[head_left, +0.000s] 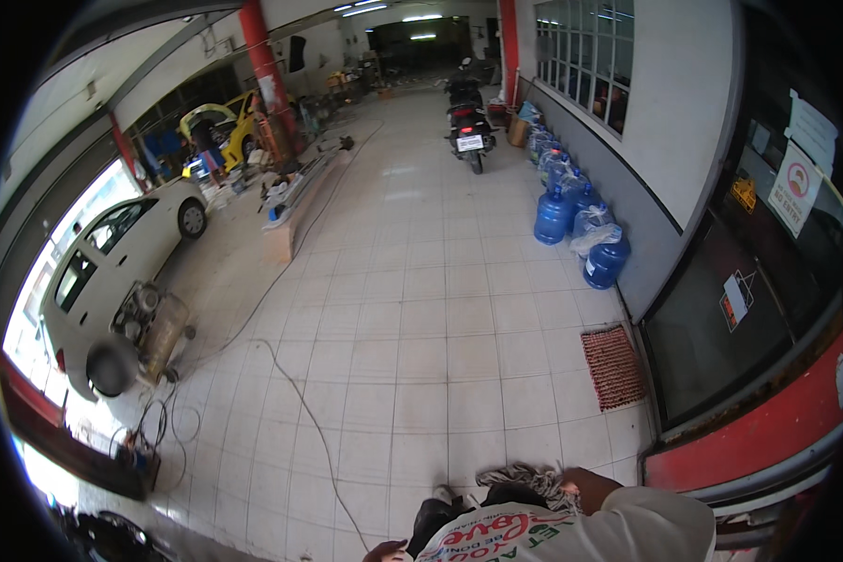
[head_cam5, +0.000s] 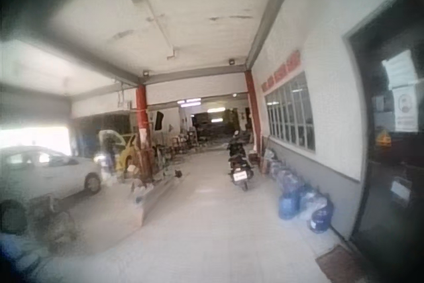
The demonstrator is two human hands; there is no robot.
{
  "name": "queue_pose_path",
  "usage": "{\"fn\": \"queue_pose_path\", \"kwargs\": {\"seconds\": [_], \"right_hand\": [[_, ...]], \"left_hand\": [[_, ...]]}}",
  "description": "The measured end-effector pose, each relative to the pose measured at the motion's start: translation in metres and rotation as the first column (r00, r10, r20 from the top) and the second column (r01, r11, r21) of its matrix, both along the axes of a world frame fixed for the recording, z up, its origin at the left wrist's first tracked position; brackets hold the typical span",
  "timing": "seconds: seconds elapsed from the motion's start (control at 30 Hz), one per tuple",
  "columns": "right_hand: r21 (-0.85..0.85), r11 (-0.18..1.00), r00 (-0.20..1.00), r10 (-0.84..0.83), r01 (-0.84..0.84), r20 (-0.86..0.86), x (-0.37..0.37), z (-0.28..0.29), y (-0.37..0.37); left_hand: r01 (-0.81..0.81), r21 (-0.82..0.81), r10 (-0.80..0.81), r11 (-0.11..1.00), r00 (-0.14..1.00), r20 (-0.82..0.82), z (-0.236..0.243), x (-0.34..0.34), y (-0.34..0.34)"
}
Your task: The person walks to a workbench, opens a red paint can, stirs the paint, and pours it into a white funnel placed in a container. They then add liquid from a yellow can into the same funnel and continue stirring.
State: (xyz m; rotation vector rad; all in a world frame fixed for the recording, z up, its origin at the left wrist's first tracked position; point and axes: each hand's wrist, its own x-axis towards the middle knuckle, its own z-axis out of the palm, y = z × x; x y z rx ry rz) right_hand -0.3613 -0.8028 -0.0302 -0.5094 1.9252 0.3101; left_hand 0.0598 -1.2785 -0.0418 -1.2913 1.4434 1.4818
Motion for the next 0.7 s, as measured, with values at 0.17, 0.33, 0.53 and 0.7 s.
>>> {"fn": "queue_pose_path", "kwargs": {"seconds": [0.17,0.33,0.53,0.7], "right_hand": [[0.027,0.929,0.926,-0.371,0.37,0.061,-0.015,0.017,-0.011],[-0.043,0.848,0.847,-0.522,0.528,0.102,-0.092,-0.018,-0.124],[-0.439,0.898,0.996,0.024,0.018,0.091,-0.335,-0.057,-0.381],[-0.716,0.696,0.785,-0.417,-0.049,-0.459,-0.679,-0.001,-0.753]], "left_hand": [[0.065,-0.202,-0.024,0.977,0.979,0.202,0.024,-0.087,-0.242],[-0.099,-0.413,0.08,0.905,0.995,-0.065,0.004,-0.289,-0.416],[-0.059,-0.089,0.042,0.994,0.983,-0.18,0.016,-0.499,-0.49],[-0.229,0.084,0.244,0.97,0.909,-0.339,0.062,-0.609,-0.628]]}}
